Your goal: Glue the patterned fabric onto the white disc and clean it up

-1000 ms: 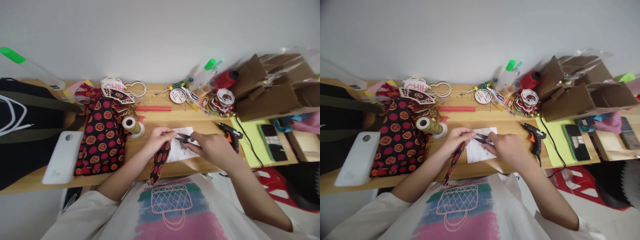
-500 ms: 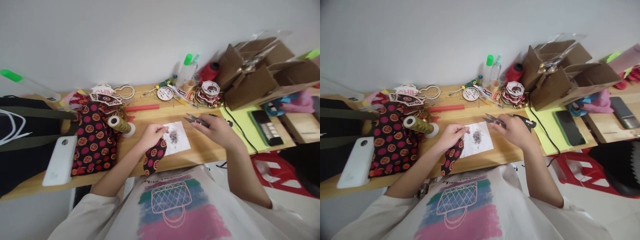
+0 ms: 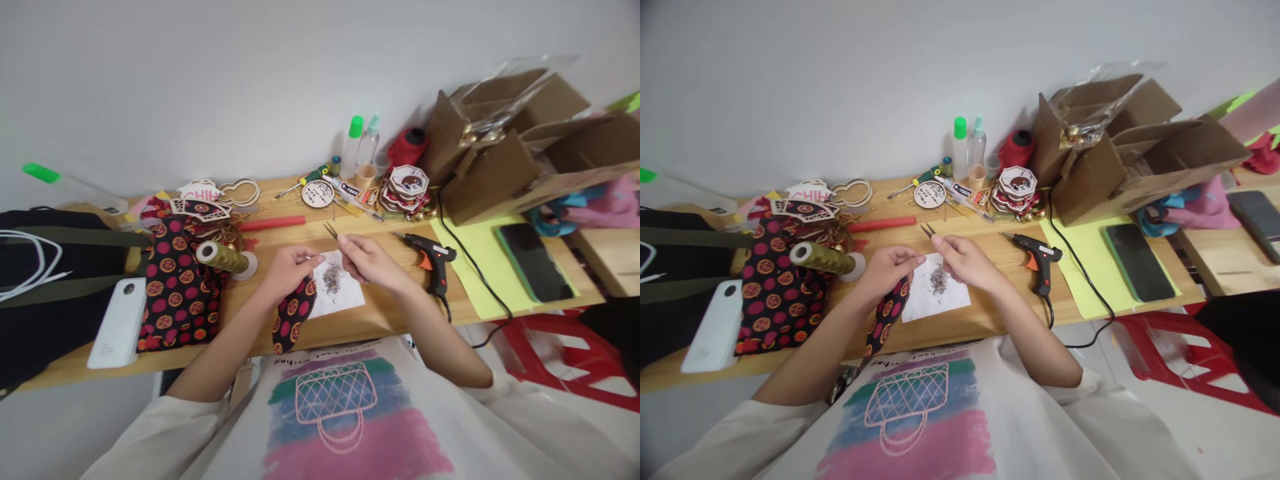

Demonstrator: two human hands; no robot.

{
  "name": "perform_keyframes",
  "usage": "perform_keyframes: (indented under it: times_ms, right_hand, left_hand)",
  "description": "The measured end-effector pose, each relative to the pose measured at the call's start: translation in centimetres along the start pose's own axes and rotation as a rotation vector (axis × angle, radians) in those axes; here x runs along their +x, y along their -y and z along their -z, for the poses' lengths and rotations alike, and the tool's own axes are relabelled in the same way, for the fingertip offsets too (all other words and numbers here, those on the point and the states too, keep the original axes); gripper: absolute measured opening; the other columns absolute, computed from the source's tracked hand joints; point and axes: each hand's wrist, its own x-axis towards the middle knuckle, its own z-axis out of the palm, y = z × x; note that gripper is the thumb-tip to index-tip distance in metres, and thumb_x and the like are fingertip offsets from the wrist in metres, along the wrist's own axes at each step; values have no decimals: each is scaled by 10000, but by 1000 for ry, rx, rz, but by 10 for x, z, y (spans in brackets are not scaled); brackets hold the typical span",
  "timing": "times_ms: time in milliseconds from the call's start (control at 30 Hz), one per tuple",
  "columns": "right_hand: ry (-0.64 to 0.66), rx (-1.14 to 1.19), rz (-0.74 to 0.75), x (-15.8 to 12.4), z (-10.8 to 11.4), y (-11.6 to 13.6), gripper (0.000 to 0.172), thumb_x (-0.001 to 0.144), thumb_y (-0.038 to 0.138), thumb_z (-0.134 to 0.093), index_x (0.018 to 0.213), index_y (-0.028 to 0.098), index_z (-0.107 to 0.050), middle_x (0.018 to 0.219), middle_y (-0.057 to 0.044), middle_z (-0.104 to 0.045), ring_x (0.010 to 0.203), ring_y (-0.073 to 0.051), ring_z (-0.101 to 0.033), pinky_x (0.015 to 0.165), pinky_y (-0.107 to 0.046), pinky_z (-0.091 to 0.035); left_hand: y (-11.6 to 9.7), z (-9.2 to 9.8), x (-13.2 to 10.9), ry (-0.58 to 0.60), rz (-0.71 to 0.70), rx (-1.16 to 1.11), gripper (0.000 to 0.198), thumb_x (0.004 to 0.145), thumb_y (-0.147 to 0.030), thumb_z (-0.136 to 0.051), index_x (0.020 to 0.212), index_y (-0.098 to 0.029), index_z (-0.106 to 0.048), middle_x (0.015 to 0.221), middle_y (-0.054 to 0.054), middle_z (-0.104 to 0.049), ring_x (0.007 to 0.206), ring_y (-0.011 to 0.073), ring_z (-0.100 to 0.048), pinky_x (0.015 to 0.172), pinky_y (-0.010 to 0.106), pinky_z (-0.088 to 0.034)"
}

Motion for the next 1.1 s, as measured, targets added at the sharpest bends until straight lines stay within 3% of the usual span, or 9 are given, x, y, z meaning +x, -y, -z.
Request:
perform_keyframes:
  times_ms: [67, 133, 267, 400, 533, 600, 733, 867, 1100]
  right_hand:
    - [60, 75, -18, -2, -6, 2, 449, 874, 634, -297, 716, 217, -340, 495, 79, -432, 360, -47, -365, 368, -199, -291]
    - [124, 150, -49, -6, -12, 5, 425, 796, 609, -501, 759, 211, -357, 582, 65, -510, 369, -36, -391, 348, -188, -312]
    - [191, 345, -150, -15, -22, 9, 362, 682, 357, -709, 778, 200, -397, 678, 79, -483, 411, -26, -432, 348, -177, -377]
    - [89, 485, -160, -16, -23, 6, 336, 686, 248, -674, 744, 212, -345, 687, 88, -473, 418, -8, -391, 349, -153, -351]
    - [-25, 534, -135, -12, -20, 0, 363, 681, 250, -690, 735, 214, -332, 679, 80, -510, 445, -14, -395, 371, -147, -322]
    - [-79, 512, -103, -9, -20, -2, 356, 698, 283, -694, 737, 211, -348, 660, 81, -510, 441, -15, -390, 382, -154, -313]
    - [-156, 451, -121, -7, -22, -3, 335, 769, 426, -642, 743, 199, -397, 607, 80, -491, 401, -15, -361, 371, -169, -274]
    - [-94, 503, -202, -15, -27, -4, 449, 856, 621, -387, 763, 185, -442, 597, 31, -550, 341, -23, -318, 326, -184, -194]
    - [-11, 669, -363, -39, -33, -6, 466, 828, 606, -466, 858, 150, -556, 549, 46, -479, 359, -20, -254, 330, -177, -97]
  left_hand:
    - [-1, 1, 2, -73, -40, 20, 285, 773, -391, -560, 596, -171, -522, 420, -46, -498, 401, 90, -425, 476, 222, -329]
    - [-2, 1, 3, -136, -57, 43, 300, 831, -367, -487, 592, -188, -459, 414, -56, -469, 406, 91, -426, 491, 221, -334]
    - [-3, 1, 8, -165, -27, 17, 48, 819, -239, -492, 810, -208, -457, 406, -102, -448, 404, 101, -432, 491, 210, -326]
    - [-5, 9, 13, 29, 8, -105, 141, 801, -301, -542, 880, -186, -519, 528, -59, -575, 485, 98, -502, 533, 209, -374]
    - [-3, 25, 22, 410, 34, -191, 231, 708, -336, -674, 840, -148, -651, 788, 23, -681, 693, 126, -598, 634, 222, -431]
    - [1, 30, 27, 514, 51, -213, 244, 654, -302, -728, 837, -150, -672, 783, 17, -682, 686, 126, -597, 635, 224, -438]
    - [13, 33, 33, 403, 85, -322, 290, 573, -301, -790, 783, -153, -655, 687, -18, -646, 597, 96, -563, 584, 205, -428]
    - [21, 32, 31, 316, 112, -399, 306, 548, -334, -804, 693, -145, -612, 623, -27, -607, 542, 82, -527, 542, 195, -415]
    - [25, 25, 24, 218, 57, -368, 310, 551, -336, -790, 696, -151, -587, 632, -29, -600, 549, 84, -522, 533, 191, -401]
